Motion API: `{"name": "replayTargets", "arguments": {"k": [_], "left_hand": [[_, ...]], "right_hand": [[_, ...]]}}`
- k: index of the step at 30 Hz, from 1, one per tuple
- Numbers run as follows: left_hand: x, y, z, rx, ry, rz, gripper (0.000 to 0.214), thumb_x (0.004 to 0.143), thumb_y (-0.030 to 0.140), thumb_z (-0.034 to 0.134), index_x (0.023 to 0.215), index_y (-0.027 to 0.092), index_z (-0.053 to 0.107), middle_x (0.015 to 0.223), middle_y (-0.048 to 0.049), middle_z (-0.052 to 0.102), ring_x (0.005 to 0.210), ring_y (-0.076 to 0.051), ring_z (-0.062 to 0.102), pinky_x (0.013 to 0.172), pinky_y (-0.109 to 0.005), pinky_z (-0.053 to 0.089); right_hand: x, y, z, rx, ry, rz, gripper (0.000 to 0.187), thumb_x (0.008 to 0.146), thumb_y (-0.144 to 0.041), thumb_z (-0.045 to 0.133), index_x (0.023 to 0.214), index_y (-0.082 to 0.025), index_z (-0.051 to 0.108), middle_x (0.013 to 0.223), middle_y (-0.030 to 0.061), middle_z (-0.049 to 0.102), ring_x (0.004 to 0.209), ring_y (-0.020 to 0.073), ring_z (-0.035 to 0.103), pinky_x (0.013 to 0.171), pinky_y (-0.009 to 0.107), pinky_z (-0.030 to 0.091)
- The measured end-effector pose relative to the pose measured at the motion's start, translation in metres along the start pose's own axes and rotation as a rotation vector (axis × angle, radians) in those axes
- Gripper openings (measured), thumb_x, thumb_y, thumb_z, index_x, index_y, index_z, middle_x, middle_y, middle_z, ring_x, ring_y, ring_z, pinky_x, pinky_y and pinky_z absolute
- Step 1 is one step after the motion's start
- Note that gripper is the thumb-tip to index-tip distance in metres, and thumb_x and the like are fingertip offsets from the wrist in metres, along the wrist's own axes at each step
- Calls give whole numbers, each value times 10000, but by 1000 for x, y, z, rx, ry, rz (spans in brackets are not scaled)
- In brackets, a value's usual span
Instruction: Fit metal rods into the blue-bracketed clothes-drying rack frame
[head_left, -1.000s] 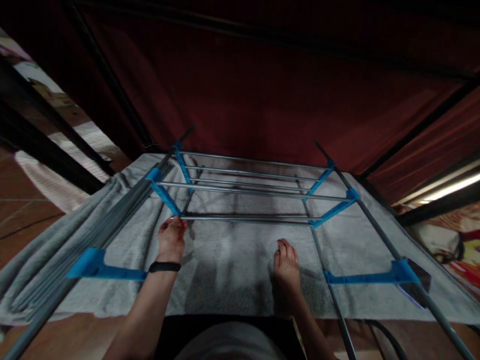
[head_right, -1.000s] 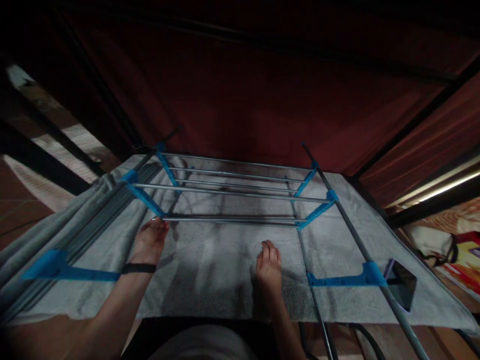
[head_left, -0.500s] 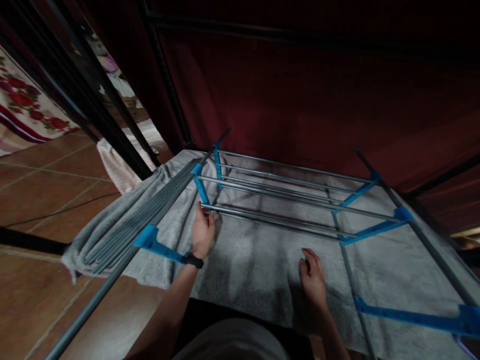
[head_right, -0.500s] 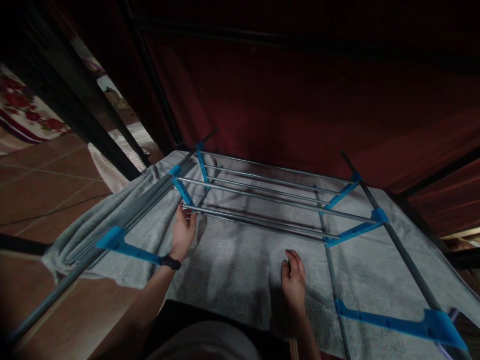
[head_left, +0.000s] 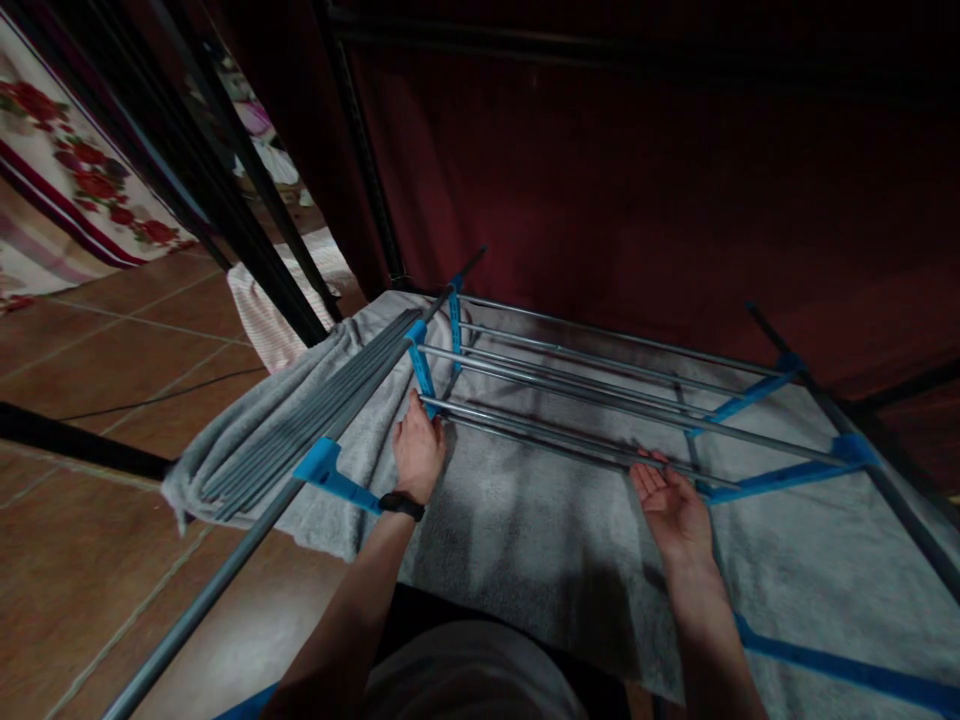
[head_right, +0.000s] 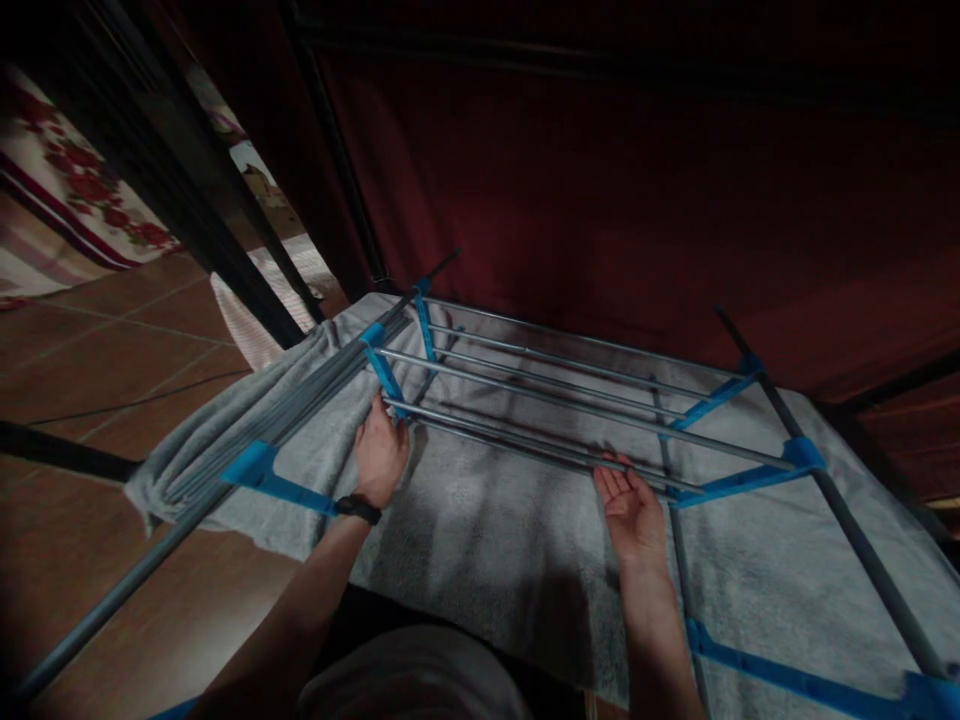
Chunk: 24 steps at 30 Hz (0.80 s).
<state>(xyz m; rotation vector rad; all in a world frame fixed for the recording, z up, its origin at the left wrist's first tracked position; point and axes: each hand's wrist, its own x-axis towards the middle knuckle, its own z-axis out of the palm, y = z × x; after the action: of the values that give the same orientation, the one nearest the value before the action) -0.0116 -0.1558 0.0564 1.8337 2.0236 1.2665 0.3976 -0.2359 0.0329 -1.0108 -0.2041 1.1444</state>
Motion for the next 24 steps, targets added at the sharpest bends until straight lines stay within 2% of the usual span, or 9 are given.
{"name": "replayTargets", "arguments": {"k": [3,5,8,10,14,17,20,24], "left_hand": [[1,-4,5,-76,21,-42,684,890,182,594,1545,112,407,1423,-254,578,1311,-378,569,1170,-550,354],[5,-9,11,-196,54,-109,633,865,168,612,1488,162,498,1352,-213,613,1246,-346,607,1135,-523,406],[12,-15,21,-443,118,-267,503,817,127,642,1306,247,643,1235,-133,648,1112,-270,660,1040,-437,499],[17,-18,26,-536,142,-346,435,793,110,661,1202,256,686,1168,-105,667,1034,-237,672,984,-400,525],[24,-19,30,-643,150,-446,358,779,142,701,1127,228,704,1017,-77,687,918,-200,669,872,-346,548],[25,-16,32,-824,166,-534,345,780,200,719,1124,215,696,985,-65,685,843,-176,663,792,-318,554],[25,-14,32,-995,217,-608,360,752,236,770,1099,202,683,1002,-66,674,801,-156,660,786,-320,550],[25,-9,31,-1102,271,-676,334,738,213,797,1042,191,660,978,-53,658,784,-136,655,803,-317,540]], "right_hand": [[5,-2,8,6,-4,-24,129,848,-243,688,970,-210,712,1064,54,767,1064,166,730,1064,377,560],[7,0,10,10,14,-21,104,842,-216,707,945,-208,712,1005,38,771,998,146,742,1034,338,572],[6,6,7,20,30,-25,103,829,-183,715,930,-207,716,980,34,775,948,145,749,984,324,597],[5,9,4,28,36,-48,85,828,-184,716,909,-211,718,987,34,778,949,156,751,967,340,609],[6,12,0,-23,18,-92,46,835,-234,742,869,-220,714,973,41,779,965,185,754,976,398,612],[8,11,-1,-25,12,-90,55,832,-237,754,858,-223,709,971,36,779,977,177,751,972,385,612],[7,10,0,-10,3,-80,78,824,-227,768,877,-218,711,968,34,780,967,169,751,972,367,609],[6,9,2,-37,-10,-96,64,842,-247,753,882,-220,711,960,47,780,971,192,755,986,404,606]]}}
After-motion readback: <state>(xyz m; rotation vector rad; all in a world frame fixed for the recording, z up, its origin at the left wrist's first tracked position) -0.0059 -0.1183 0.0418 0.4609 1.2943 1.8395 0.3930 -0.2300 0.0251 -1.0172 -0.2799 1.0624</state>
